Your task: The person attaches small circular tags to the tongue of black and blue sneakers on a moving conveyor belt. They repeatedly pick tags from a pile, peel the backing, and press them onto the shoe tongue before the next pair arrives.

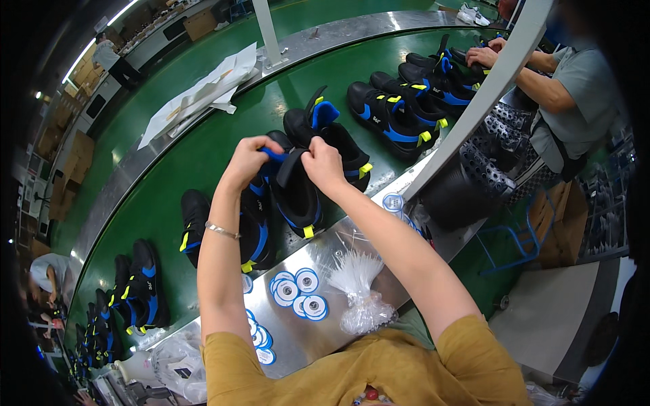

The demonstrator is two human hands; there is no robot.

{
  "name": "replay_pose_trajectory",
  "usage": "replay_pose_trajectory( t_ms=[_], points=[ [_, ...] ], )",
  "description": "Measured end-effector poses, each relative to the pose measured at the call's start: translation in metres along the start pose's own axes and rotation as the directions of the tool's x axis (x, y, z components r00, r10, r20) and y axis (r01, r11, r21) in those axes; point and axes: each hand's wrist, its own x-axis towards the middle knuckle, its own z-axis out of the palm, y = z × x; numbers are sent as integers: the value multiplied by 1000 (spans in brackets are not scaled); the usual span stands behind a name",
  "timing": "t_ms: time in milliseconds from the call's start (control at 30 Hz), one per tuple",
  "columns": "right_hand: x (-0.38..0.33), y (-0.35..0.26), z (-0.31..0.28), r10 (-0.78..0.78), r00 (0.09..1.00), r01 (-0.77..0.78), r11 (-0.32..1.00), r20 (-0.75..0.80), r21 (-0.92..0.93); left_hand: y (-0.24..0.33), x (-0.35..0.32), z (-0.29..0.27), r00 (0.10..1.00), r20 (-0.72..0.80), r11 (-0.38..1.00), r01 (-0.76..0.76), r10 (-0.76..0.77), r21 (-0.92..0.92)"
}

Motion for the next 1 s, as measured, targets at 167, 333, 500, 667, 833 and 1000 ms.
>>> replay_pose_trajectory(
  t_ms=[167, 333, 500, 667, 833, 1000],
  points=[
    [4, 7, 8, 43, 999, -43, 991, -2, 124, -12, -19, -7, 970, 89, 971, -232, 226, 64],
    [-2, -5, -4, 5, 994, -15, 995, 106, 94, 6, -38, 39, 940, -16, 876, -311, 341, 370],
    [-23, -26, -17, -423, 906, 424, 899, -33, 110, -21, -62, 60, 749, -623, 929, 26, 226, 369],
    [-29, -64, -17, -423, 850, 468, 880, 315, -81, -53, -70, 91, 705, -701, 994, 96, -111, -60],
    [-23, -55, -11, -427, 832, 526, 809, 353, -261, -55, -75, 96, 693, -715, 996, -51, 90, 76],
    [-24, -42, -42, -496, 737, 646, 718, 460, -261, -38, -90, 88, 744, -665, 985, -155, 67, -74]
  ],
)
